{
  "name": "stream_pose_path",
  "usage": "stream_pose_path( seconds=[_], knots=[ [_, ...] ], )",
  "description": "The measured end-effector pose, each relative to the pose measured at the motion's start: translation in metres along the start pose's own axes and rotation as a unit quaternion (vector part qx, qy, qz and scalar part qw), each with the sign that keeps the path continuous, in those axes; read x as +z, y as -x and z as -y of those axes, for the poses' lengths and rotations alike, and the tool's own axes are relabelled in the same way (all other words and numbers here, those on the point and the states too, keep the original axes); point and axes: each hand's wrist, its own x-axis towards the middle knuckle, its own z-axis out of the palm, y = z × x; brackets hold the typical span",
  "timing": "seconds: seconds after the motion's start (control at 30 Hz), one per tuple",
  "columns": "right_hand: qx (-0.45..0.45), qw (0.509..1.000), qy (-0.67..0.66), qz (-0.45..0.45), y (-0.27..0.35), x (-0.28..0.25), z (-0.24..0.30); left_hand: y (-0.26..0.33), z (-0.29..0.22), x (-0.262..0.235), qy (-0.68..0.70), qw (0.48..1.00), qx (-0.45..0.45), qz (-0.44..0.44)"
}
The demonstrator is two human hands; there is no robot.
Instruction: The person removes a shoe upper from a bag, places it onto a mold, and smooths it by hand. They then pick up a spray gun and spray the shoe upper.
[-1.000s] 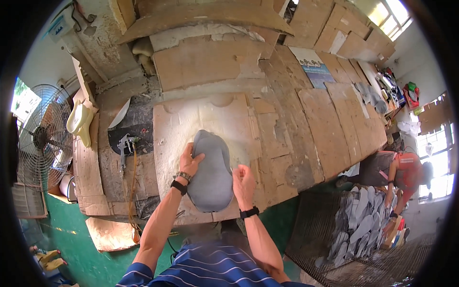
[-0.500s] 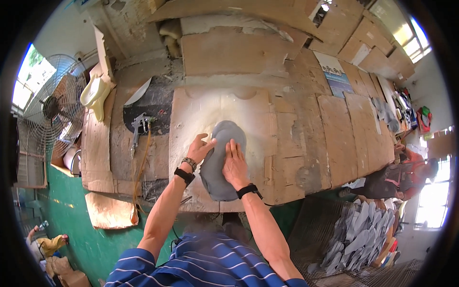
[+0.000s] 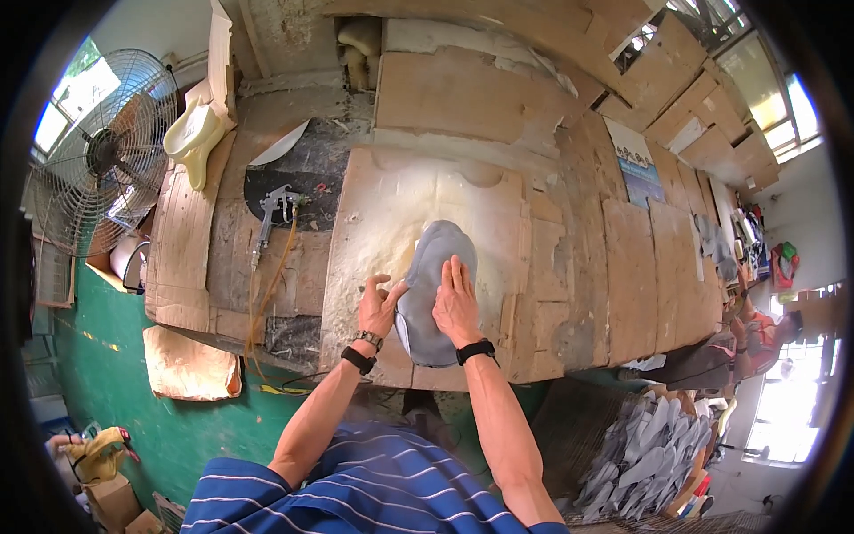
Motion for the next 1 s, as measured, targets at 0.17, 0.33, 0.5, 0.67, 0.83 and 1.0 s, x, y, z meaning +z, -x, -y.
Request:
stream_pose_path(
  seconds=[0.17, 0.33, 0.5, 0.67, 0.83, 1.0],
  knots=[
    [0.006, 1.0, 0.022, 0.011, -0.002, -0.003, 0.01, -0.004, 0.004, -0.011, -0.088, 0.994, 0.041, -0.056],
    [0.019, 0.999, 0.031, -0.004, -0.001, 0.0, 0.002, 0.012, -0.003, -0.036, -0.141, 0.958, 0.251, -0.01],
    [0.004, 0.999, -0.027, -0.017, -0.002, -0.005, -0.001, 0.048, -0.028, -0.036, -0.289, 0.823, 0.423, 0.247],
    [0.024, 0.992, -0.127, -0.007, -0.012, -0.025, -0.019, 0.053, -0.027, -0.026, -0.34, 0.805, 0.424, 0.238],
    [0.118, 0.986, -0.117, -0.021, -0.023, -0.032, -0.031, 0.056, -0.033, -0.023, -0.356, 0.807, 0.406, 0.237],
    [0.204, 0.968, -0.144, -0.009, -0.035, -0.028, -0.036, 0.058, -0.039, -0.02, -0.354, 0.811, 0.401, 0.237]
  ],
)
